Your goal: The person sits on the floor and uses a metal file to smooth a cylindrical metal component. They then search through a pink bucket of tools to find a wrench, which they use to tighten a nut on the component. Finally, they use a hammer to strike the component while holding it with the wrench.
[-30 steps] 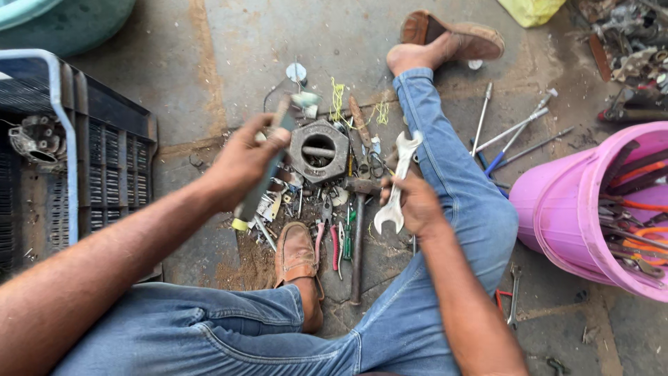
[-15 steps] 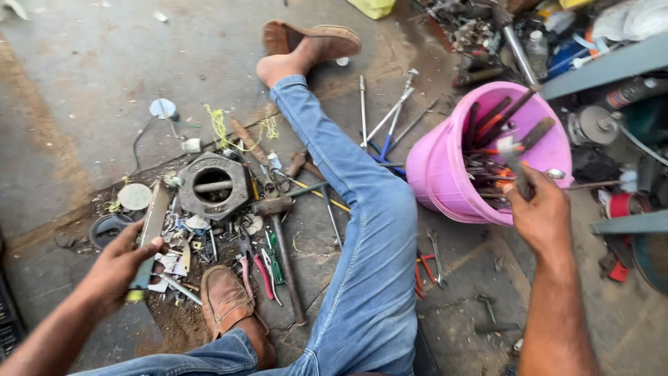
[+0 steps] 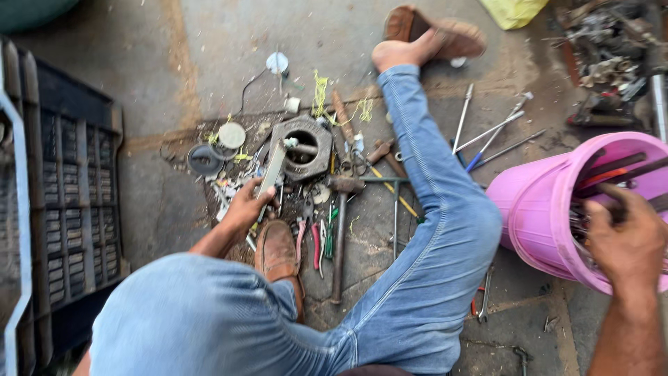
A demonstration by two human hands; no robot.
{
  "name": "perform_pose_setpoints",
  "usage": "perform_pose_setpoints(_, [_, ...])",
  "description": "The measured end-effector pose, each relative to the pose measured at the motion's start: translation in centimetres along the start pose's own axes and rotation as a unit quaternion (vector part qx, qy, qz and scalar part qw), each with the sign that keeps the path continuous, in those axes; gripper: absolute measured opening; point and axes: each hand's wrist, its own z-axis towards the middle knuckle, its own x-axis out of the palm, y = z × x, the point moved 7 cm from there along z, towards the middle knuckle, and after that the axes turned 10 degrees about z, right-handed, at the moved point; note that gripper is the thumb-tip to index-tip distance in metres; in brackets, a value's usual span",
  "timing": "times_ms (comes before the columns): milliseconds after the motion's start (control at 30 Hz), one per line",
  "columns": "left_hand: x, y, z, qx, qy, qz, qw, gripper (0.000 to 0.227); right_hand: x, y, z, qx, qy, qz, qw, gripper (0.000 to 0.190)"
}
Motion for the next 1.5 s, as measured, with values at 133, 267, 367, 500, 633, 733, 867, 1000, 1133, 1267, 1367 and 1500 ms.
perform_pose_setpoints(133, [-0.1,2.3,0.8,-0.030,-0.013,0.004,0.999,0.043,6.4,19.1,-2.3,-0.175,0.155,0.106,0.967,0.023])
perform_pose_setpoints(267, [-0.8,5.7,2.3,-0.071,-0.066,0.040,0.994,0.063,13.6,31.5,-5.7,-0.113,0.428,0.475,0.761,0.038])
perform_pose_setpoints(367, [-1.0,7.0,2.9,-0.094,-0.105,0.050,0.989,0.074,14.7,35.4,-6.6,-0.138,0.458,0.510,0.715,0.037])
perform_pose_setpoints(500, [-0.3,6.4,0.8,-0.047,-0.044,0.004,0.998,0.035,19.2,37.9,1.8,-0.179,0.356,0.377,0.836,0.037])
perform_pose_setpoints(633, [-0.1,5.2,-0.7,-0.052,-0.028,0.001,0.998,0.028,21.8,37.2,8.0,-0.163,0.288,0.247,0.911,0.036])
perform_pose_setpoints(733, [0.1,4.9,-1.2,-0.049,-0.033,0.013,0.998,0.026,22.9,37.2,9.3,-0.169,0.271,0.211,0.924,0.036])
perform_pose_setpoints(867, [-0.5,5.4,-1.9,-0.048,-0.034,-0.005,0.998,0.025,23.8,37.9,9.6,-0.191,0.268,0.184,0.926,0.035])
perform_pose_setpoints(1000, [-0.8,5.4,-2.4,-0.046,-0.038,0.004,0.998,0.024,24.2,37.1,9.4,-0.189,0.267,0.172,0.929,0.035])
perform_pose_setpoints(1133, [-0.7,4.8,-2.4,-0.040,-0.040,0.001,0.998,0.024,24.1,37.8,7.8,-0.194,0.265,0.169,0.929,0.034])
perform_pose_setpoints(1267, [-0.5,4.8,-2.5,-0.053,-0.045,0.002,0.998,0.024,24.1,36.7,8.3,-0.199,0.263,0.166,0.929,0.034])
perform_pose_setpoints(1367, [-0.2,4.5,-2.5,-0.047,-0.040,0.004,0.998,0.025,24.0,36.6,9.0,-0.208,0.262,0.170,0.927,0.034])
perform_pose_setpoints(1500, [0.0,4.0,-2.6,-0.047,-0.043,0.006,0.998,0.025,24.1,36.2,8.3,-0.208,0.259,0.179,0.926,0.033])
